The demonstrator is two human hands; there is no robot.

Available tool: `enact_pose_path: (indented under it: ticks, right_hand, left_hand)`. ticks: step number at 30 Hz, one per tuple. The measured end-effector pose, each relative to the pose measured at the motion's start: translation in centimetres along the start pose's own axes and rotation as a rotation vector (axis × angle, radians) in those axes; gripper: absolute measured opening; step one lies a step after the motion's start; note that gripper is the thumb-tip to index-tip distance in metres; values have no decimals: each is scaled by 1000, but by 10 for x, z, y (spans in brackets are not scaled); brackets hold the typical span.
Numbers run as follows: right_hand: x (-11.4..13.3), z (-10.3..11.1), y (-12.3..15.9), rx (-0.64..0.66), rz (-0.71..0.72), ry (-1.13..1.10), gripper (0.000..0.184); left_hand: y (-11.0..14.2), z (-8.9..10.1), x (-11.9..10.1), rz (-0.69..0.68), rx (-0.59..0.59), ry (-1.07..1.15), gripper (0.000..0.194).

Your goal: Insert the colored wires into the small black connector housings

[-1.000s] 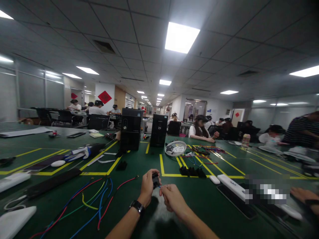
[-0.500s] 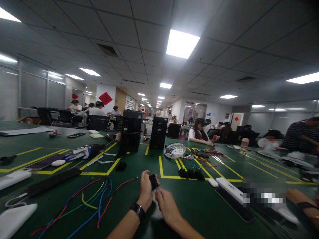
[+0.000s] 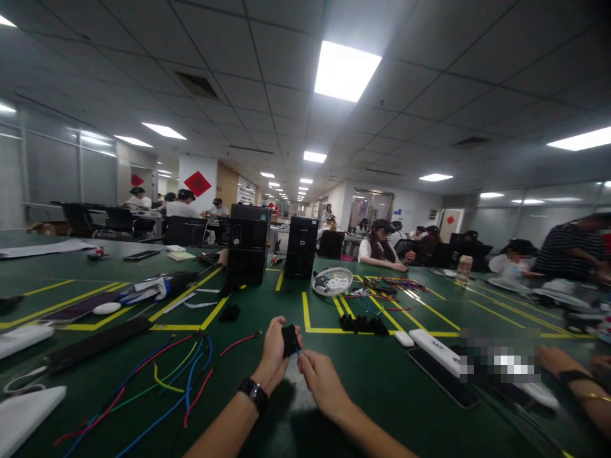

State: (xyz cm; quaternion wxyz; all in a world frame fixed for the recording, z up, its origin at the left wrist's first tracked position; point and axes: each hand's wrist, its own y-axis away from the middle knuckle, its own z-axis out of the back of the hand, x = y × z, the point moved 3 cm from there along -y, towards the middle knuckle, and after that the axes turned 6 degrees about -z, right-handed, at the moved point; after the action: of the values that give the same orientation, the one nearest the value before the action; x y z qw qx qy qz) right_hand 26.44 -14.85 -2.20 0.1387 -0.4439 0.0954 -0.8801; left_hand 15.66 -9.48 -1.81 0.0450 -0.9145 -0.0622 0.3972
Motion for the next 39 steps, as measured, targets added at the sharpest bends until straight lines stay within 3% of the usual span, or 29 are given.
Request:
enact_pose_path:
  ticks: [6,9,12,16,21,24,27,32,39]
  right_hand:
    - [1,-7,-1,13,-48,-55,32]
    - [4,-2,-1,31,-83,-108,32]
    - [7,6,1,8,-92,-159,33]
    - [7,5,1,8,-66,-128,33]
    - [1,-8,-3,7,36,-21,36]
    - [-3,-11,-6,8,45,1,35]
    - [-3,-13,-7,3,47,62,34]
    - [0,-22,-5,-14,32,233,35]
    - [1,-9,-9,-25,101,220,36]
  left_hand:
    - [1,2,-4,-68,35,-56,21]
    - [0,5,-6,-177,69,-187,17]
    - [0,2,-5,-210,121,-173,17]
    - [-2,-4,-2,-173,116,-46,21]
    - [-4,-4,2,-38,14,141,23]
    - [-6,-1,4,-19,-14,125,23]
    - [-10,3,9,-84,-19,49,22]
    - [-15,11,25,-129,-116,-77,20]
    - [-12,10,14,-19,-37,87,26]
